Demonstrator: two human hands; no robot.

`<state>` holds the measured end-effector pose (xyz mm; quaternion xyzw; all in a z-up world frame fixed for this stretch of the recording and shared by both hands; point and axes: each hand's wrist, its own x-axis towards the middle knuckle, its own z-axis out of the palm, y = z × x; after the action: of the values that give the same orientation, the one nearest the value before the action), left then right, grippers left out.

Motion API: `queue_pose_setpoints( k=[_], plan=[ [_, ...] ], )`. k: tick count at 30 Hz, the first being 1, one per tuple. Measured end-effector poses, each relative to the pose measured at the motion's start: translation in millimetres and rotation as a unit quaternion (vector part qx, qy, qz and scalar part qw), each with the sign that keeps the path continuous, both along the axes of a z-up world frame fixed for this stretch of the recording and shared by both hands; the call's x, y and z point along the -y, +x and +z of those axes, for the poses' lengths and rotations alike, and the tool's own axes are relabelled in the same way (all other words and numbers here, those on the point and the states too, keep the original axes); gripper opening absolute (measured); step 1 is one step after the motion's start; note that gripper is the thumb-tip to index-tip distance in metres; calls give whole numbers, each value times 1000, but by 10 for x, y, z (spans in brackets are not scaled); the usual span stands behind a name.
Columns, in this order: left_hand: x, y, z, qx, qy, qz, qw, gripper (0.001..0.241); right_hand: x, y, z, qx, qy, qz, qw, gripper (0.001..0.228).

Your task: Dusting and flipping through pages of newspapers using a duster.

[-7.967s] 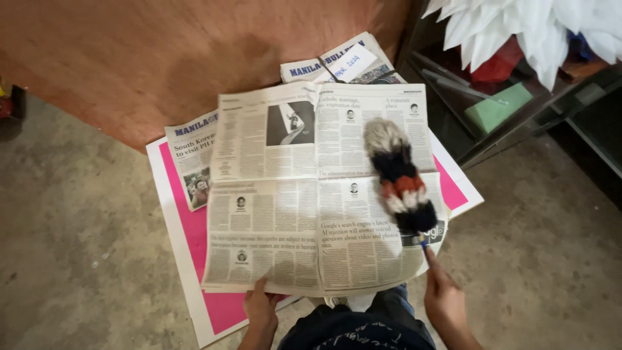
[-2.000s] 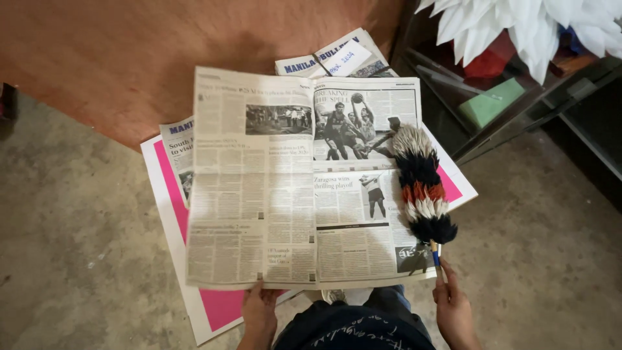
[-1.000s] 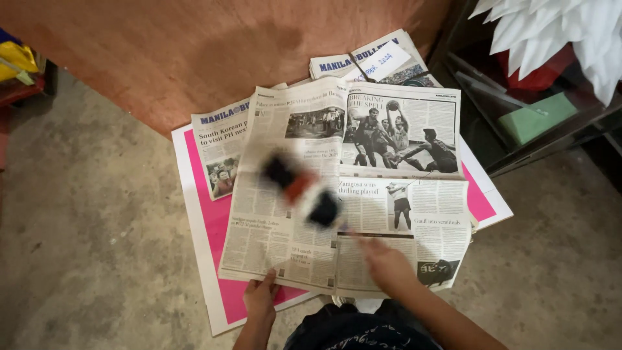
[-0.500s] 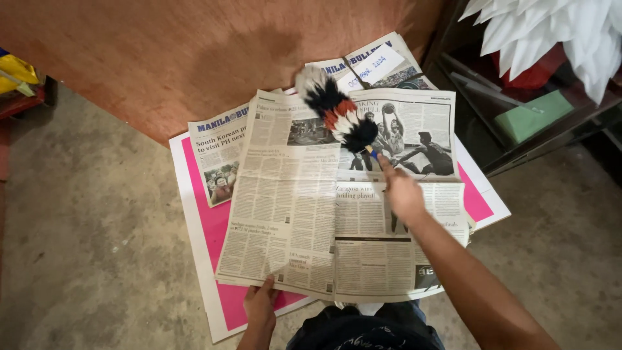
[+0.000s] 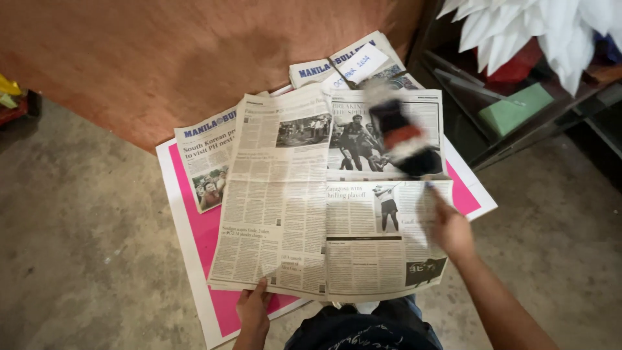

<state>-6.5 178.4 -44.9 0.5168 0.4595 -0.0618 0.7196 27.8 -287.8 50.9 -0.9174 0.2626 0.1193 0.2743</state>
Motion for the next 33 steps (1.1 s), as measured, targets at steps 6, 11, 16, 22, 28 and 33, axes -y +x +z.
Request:
queue_pose_setpoints(
  k=[6, 11, 16, 22, 28, 33],
  plan=[
    [10, -2, 27, 1, 10, -13, 1000, 33, -79, -343, -90, 150, -5, -75, 986, 53],
    [25, 16, 78, -9, 3, -12, 1000, 31, -743, -802, -349, 46, 62, 48, 996, 62],
    [-23, -11, -56, 14, 11, -13, 1000, 29, -504, -1158, -809, 18, 50, 5, 999, 74],
    [-96, -33, -179, 30, 11, -35, 999, 28, -61, -1354, -338, 32, -30, -157, 987, 52],
    [154, -75, 388, 92, 356, -126, 921, 73, -540, -1848, -728, 115, 59, 48, 990, 53],
    [436, -64, 408, 193, 556, -420, 691, 82, -479, -1993, -703, 17, 94, -1, 995, 58]
  ],
)
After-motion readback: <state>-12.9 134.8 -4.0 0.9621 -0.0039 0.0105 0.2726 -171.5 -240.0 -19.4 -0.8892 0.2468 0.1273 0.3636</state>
